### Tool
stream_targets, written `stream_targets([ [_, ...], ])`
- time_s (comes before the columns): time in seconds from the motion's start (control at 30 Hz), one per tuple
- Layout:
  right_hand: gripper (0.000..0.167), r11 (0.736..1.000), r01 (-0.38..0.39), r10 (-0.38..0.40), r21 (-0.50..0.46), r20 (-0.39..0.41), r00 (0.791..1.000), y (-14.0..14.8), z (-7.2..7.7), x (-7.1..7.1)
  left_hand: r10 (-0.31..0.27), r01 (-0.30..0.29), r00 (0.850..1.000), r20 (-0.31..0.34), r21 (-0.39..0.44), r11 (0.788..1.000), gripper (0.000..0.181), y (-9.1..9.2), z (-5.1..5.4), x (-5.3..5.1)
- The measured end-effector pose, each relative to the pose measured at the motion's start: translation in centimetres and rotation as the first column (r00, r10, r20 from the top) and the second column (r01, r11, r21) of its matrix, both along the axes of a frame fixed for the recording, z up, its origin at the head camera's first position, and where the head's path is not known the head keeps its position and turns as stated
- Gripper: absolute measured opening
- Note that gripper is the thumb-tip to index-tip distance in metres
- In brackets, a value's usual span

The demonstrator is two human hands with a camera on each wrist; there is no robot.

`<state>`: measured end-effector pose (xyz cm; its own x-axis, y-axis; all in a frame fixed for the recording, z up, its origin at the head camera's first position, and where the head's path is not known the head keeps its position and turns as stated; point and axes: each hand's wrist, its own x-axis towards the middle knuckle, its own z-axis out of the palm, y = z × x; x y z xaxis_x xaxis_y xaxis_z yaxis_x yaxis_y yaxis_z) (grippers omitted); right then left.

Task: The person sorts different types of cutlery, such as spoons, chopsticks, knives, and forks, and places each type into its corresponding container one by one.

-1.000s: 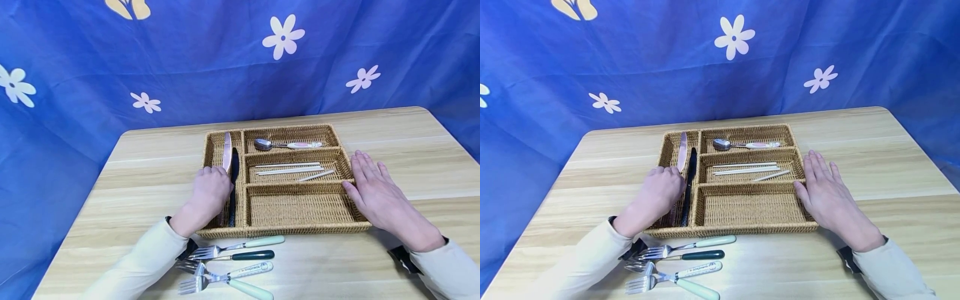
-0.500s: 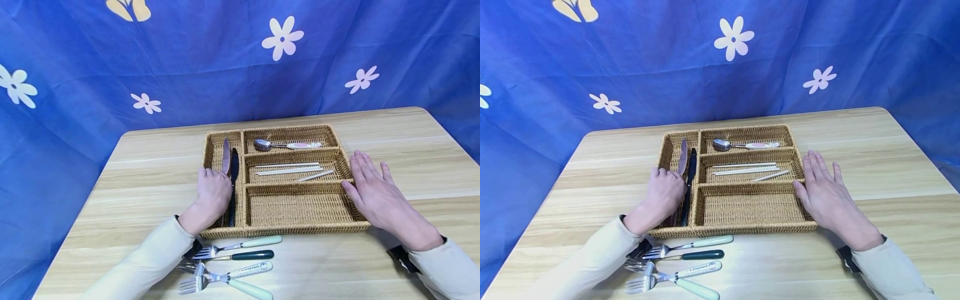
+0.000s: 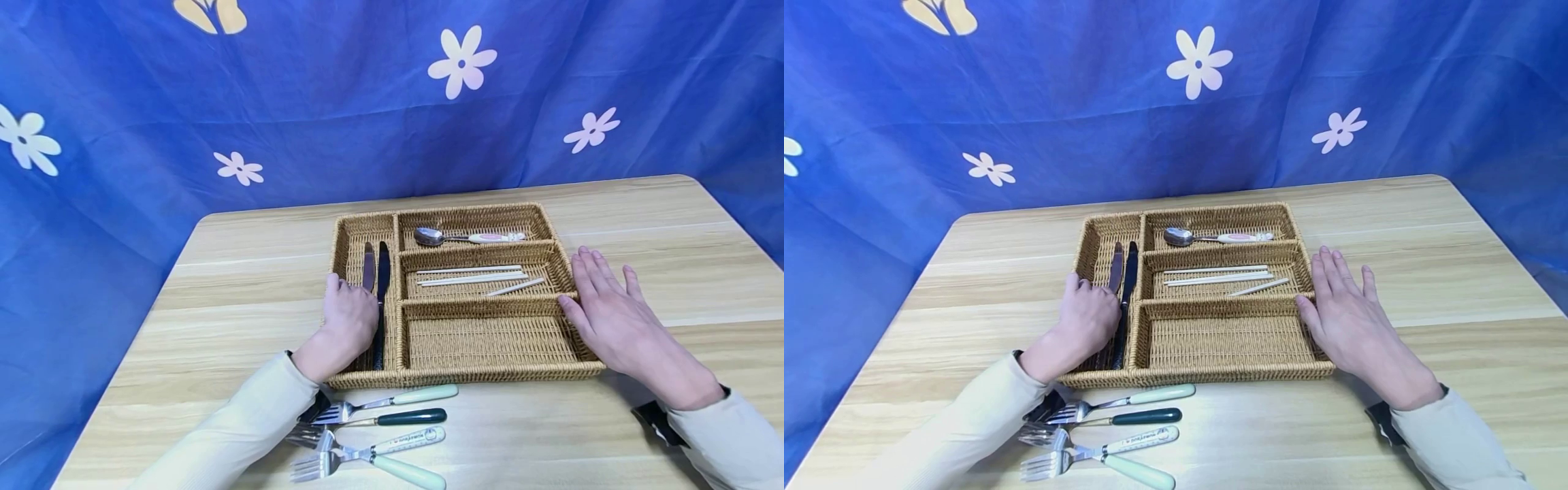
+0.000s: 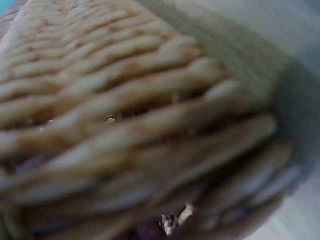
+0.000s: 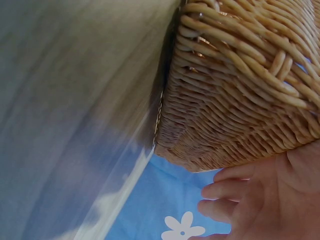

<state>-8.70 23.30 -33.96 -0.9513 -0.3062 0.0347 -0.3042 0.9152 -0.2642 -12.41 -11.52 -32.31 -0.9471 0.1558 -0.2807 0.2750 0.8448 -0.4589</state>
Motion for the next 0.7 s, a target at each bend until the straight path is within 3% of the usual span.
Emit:
stream_targets([
  [0.7, 0.066, 1.0, -0.019, 0.02, 0.01, -0.039, 0.999, 0.04, -0.02, 0.06, 0.012, -0.012, 1.0, 0.014, -0.008, 1.0, 0.02, 0.04, 0.0, 0.19],
])
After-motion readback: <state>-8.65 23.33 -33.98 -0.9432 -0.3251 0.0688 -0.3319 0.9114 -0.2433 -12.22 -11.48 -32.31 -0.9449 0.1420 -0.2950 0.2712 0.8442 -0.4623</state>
